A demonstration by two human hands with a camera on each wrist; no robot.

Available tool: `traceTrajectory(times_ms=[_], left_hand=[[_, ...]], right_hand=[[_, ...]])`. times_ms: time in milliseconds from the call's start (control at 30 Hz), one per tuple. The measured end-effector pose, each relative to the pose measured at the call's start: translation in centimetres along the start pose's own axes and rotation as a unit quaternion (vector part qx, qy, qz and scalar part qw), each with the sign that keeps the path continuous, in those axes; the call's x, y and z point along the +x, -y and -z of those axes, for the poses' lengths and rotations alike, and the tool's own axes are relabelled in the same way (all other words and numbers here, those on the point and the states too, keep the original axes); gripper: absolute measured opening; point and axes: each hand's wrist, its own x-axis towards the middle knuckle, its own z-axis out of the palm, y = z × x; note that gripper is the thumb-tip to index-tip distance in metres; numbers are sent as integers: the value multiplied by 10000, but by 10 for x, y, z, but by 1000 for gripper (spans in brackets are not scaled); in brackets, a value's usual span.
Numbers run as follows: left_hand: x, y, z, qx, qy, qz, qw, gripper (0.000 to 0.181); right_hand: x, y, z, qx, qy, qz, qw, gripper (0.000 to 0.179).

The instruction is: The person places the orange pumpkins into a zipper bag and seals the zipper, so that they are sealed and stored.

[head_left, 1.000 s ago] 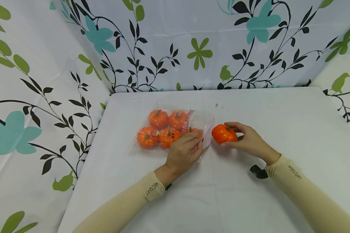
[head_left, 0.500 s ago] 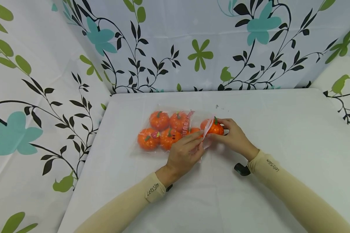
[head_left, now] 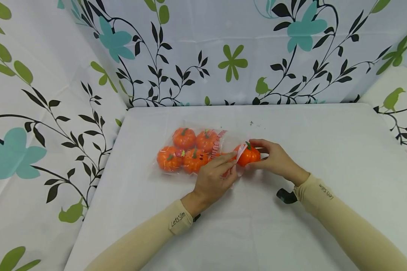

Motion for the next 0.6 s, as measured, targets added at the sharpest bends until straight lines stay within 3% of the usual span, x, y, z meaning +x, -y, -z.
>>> traceTrajectory(times_ms=[367, 600], left_hand=[[1, -3, -1, 51, -25, 76, 10000, 19], [7, -2, 2, -44, -32, 306, 9995, 21]], right_hand=[[6, -9, -8, 1038, -448, 35, 9936, 74], [5, -19, -5, 977, -448, 912, 9900, 60]])
